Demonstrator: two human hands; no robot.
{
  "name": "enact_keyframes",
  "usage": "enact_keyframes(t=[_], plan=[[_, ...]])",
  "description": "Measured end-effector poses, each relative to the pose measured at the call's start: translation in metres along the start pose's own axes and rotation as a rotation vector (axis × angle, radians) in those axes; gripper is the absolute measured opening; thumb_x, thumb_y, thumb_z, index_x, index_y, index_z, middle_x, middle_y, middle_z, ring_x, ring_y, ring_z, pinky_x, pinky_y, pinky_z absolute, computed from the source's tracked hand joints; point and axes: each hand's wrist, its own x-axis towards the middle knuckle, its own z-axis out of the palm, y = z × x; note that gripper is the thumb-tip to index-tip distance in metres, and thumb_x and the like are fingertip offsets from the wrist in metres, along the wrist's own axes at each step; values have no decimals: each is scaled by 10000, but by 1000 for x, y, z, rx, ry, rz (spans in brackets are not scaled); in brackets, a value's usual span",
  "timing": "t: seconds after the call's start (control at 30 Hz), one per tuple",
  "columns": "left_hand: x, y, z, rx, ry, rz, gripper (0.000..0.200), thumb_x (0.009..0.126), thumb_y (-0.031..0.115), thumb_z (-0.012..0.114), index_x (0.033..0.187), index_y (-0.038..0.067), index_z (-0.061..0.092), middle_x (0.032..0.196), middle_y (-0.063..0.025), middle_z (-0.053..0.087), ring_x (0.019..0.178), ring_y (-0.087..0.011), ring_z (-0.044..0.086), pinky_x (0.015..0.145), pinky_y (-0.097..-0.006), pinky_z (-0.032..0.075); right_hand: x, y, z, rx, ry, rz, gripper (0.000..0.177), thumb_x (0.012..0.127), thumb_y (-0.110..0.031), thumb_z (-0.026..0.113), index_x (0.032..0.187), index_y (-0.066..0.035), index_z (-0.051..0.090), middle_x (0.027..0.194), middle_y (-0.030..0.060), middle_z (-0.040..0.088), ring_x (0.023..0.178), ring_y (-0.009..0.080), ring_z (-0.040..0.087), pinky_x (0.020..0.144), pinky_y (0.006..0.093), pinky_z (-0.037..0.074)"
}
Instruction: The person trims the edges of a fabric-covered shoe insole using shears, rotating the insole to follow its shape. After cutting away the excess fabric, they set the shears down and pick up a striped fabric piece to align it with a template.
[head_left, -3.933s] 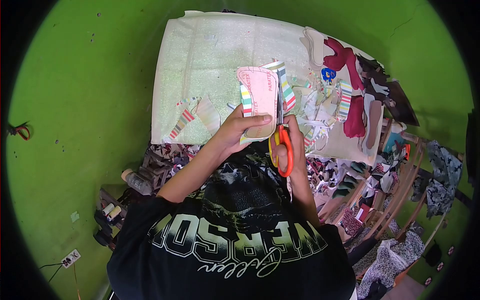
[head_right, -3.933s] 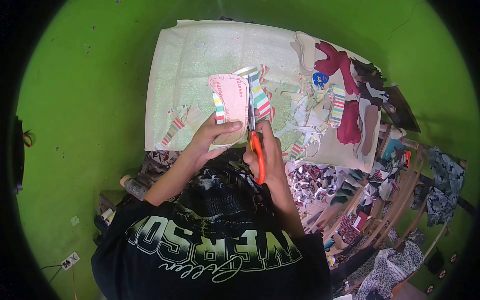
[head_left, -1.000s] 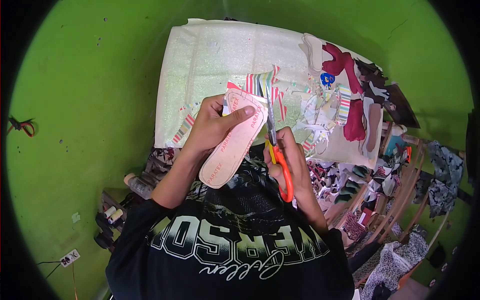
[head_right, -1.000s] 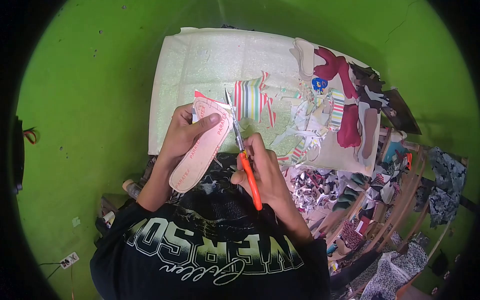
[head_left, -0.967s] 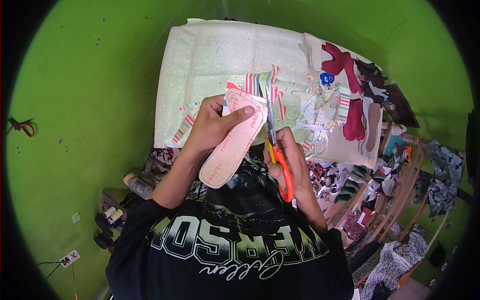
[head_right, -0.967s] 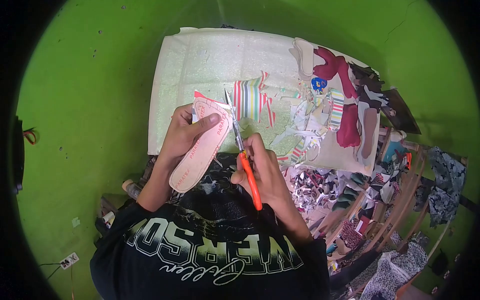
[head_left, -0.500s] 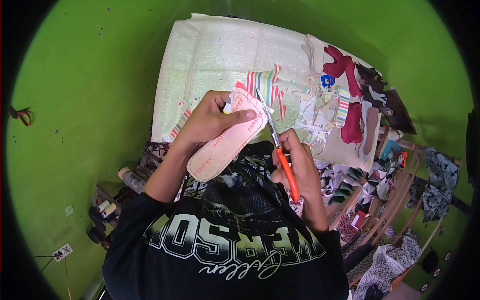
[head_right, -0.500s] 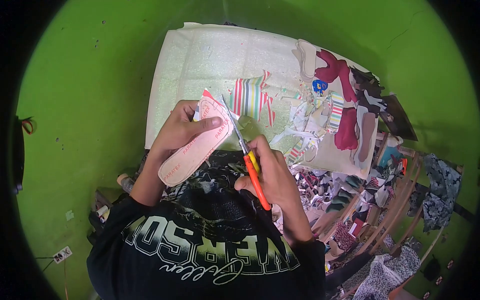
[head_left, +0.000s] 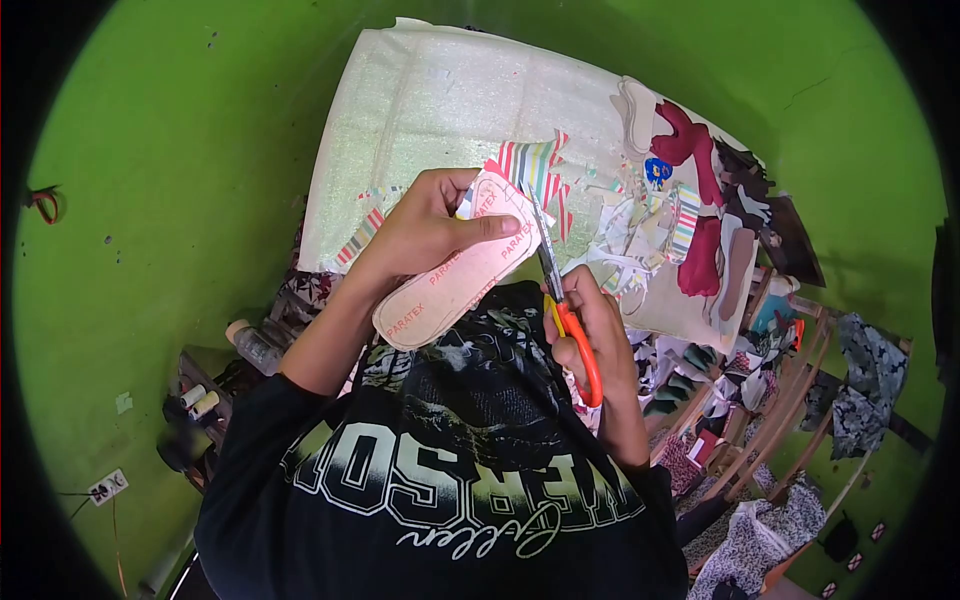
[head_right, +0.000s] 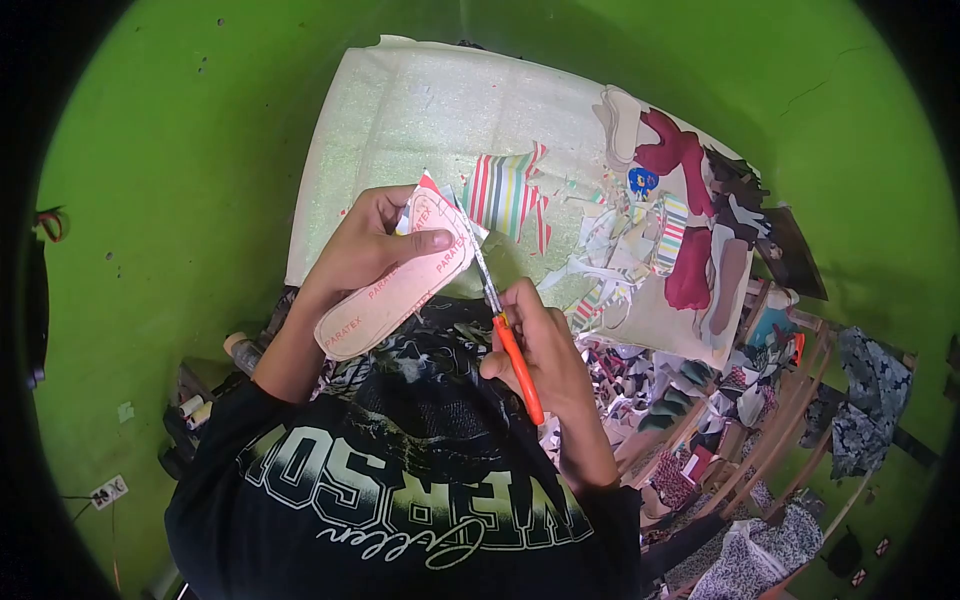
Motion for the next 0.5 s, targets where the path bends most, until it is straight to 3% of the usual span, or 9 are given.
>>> enact_keyframes(t=[0.33,0.5], plan=[[-3,6,-7,44,-104,-6,231,829,98,789,1006,-30,712,861,-46,729,706,-48,625,623,-216,495,-5,0,0,-192,13,-48,771,636,-469,890,1056,-19,426,713,150,572,629,310,588,621,374,464],[-5,12,-10,72,-151,-9,244,825,86,789,1019,-38,710,858,-39,729,708,-40,617,612,-215,484,-7,-6,-5,-246,-13,10,827,596,-507,903,1081,-24,439,668,118,567,593,302,590,615,366,482]])
